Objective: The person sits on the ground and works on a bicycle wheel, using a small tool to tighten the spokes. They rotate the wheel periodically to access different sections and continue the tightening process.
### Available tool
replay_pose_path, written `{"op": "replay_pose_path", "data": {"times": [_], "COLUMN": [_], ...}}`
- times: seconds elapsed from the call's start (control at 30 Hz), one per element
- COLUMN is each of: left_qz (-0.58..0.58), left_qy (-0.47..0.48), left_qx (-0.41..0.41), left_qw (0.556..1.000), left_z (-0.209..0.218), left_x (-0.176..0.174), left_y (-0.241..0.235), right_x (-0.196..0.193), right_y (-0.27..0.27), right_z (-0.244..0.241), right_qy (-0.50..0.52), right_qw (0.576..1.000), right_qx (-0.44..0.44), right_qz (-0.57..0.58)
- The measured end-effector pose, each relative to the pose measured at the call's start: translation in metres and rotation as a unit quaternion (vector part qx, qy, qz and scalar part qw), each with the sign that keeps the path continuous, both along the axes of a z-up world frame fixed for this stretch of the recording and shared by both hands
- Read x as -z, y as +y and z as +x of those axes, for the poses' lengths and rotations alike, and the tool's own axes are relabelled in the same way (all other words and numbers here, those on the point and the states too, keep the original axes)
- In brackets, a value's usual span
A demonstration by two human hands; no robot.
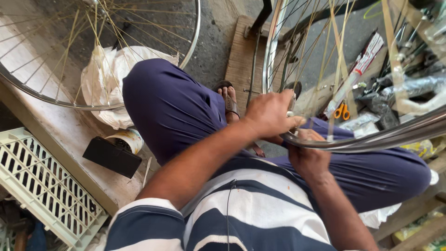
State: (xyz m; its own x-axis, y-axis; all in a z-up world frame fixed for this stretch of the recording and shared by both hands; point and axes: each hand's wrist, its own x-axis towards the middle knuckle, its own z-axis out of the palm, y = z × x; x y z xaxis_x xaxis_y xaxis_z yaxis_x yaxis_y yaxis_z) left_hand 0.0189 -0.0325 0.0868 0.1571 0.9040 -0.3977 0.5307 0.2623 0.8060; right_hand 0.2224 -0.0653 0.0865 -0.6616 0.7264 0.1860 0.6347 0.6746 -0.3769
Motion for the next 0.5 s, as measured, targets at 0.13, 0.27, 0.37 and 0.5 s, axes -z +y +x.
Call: {"op": "replay_pose_path", "data": {"times": [0.13,0.27,0.37,0.5], "left_qz": [-0.072,-0.086,-0.010,0.065], "left_qy": [-0.624,-0.562,-0.168,0.016], "left_qx": [0.064,0.023,-0.031,-0.092], "left_qw": [0.775,0.822,0.985,0.993], "left_z": [-0.036,-0.016,0.002,0.013], "left_x": [0.005,0.011,0.019,0.021], "left_y": [-0.013,-0.018,-0.013,-0.006], "right_x": [-0.048,-0.047,-0.009,0.012], "right_y": [-0.005,-0.004,0.003,0.007], "right_z": [0.005,0.002,-0.004,-0.014], "right_qy": [-0.016,0.023,0.018,0.048], "right_qw": [1.000,1.000,1.000,0.999], "right_qx": [0.001,-0.003,-0.016,-0.005], "right_qz": [0.020,0.019,0.007,-0.020]}}
